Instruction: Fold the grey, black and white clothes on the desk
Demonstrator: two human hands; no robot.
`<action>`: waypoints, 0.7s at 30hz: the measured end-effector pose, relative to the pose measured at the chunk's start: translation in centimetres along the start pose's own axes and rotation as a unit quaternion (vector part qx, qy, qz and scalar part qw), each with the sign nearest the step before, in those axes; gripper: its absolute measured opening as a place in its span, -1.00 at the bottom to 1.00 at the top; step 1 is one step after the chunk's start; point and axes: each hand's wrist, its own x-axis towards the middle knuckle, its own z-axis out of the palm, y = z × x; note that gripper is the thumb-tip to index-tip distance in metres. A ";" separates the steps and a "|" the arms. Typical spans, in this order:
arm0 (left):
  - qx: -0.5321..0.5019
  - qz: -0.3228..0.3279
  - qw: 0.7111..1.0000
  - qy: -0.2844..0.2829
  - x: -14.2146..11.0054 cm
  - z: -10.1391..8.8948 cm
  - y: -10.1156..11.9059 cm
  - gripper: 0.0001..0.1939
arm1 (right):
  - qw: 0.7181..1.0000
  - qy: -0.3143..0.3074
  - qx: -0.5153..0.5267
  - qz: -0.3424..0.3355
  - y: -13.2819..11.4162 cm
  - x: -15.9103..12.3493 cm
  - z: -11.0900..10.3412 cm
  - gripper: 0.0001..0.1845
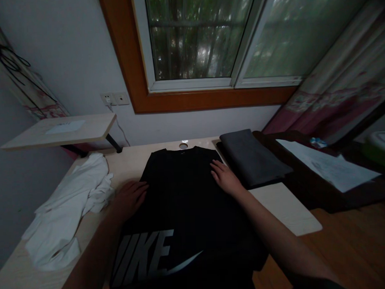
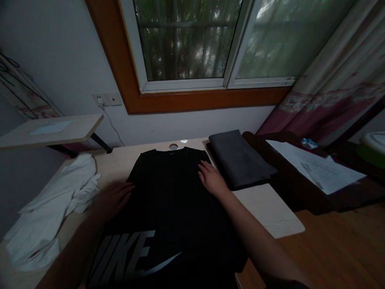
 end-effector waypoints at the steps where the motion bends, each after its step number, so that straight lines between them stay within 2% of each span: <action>1: 0.002 0.001 1.000 -0.003 0.0 0.2 0.0 -0.62 | 1.000 -0.009 -0.012 0.001 0.5 -0.3 0.2 -0.49; 8: 0.009 0.017 0.999 -0.038 -0.5 1.8 -1.0 -0.50 | 0.997 -0.052 -0.058 0.003 0.7 -0.3 0.6 -0.42; 21: 0.060 -0.006 0.997 -0.040 -0.8 1.9 -2.8 -0.52 | 0.994 -0.069 -0.079 -0.010 -0.1 1.8 1.1 -0.40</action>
